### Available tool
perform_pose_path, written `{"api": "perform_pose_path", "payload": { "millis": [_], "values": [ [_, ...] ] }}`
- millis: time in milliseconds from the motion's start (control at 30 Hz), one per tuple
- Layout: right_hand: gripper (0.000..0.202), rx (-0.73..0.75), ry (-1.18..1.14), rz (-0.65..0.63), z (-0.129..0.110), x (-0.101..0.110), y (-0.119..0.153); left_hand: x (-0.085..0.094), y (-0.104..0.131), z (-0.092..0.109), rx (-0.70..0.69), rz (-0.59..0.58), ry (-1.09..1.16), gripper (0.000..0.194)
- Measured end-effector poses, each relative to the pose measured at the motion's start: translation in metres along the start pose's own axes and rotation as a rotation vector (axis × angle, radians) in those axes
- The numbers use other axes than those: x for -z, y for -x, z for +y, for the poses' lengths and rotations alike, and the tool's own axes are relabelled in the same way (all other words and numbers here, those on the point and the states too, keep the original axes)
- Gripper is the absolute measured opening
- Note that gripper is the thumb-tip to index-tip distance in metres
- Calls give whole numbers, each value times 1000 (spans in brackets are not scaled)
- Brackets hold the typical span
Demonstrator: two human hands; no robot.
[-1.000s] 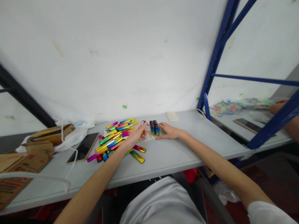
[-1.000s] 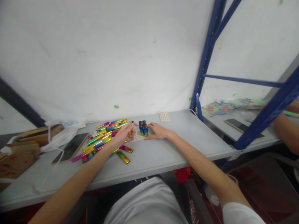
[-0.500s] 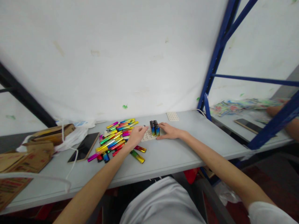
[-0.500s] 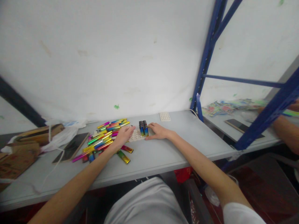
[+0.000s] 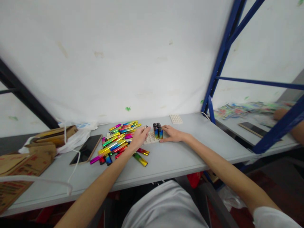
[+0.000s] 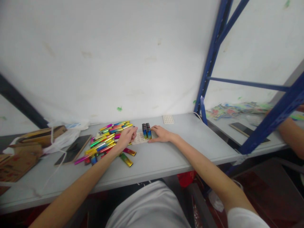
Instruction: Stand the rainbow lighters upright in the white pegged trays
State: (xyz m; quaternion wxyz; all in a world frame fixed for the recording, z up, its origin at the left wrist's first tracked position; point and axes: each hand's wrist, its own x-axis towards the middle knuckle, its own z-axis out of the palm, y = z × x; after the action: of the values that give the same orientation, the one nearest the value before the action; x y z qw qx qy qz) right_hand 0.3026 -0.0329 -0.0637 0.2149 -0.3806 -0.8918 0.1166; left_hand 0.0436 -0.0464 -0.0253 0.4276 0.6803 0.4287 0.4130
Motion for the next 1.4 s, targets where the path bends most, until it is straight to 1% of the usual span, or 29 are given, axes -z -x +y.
{"api": "perform_pose_path", "payload": {
  "millis": [100,300,433,500,533,633,700,833,900,1000,1067,1267,1400],
  "values": [
    [80,1,-5,5,0,0,0,-1,-2,-4,-60,-42,-25,47],
    [79,4,3,7,-1,0,0,-9,-1,-7,55,-143,224,49],
    [78,6,13,-4,-1,0,0,-12,2,-6,69,-94,263,46],
    [78,2,14,-5,-1,0,-1,-11,2,-5,36,-71,231,41],
    [78,-1,14,-6,-1,0,-1,-9,1,-4,-4,-66,190,38],
    [78,5,1,-5,0,0,-1,-3,-1,2,-175,-38,13,35],
    [78,13,-10,7,1,-1,0,-1,0,7,-251,-31,-61,30],
    [79,8,-8,15,2,-1,0,-1,4,10,-260,-123,-37,30],
    [80,3,-3,11,2,-1,0,-1,6,9,-293,-150,-52,29],
    [82,8,6,-1,1,-1,0,-2,8,7,-363,-137,-110,25],
    [82,12,9,-3,0,0,0,-2,9,7,-385,-131,-132,25],
    [83,-3,22,-21,-3,2,0,-1,9,10,-357,-184,-178,26],
    [83,3,13,-17,-3,2,0,0,6,9,-401,-169,-244,24]
  ]
}}
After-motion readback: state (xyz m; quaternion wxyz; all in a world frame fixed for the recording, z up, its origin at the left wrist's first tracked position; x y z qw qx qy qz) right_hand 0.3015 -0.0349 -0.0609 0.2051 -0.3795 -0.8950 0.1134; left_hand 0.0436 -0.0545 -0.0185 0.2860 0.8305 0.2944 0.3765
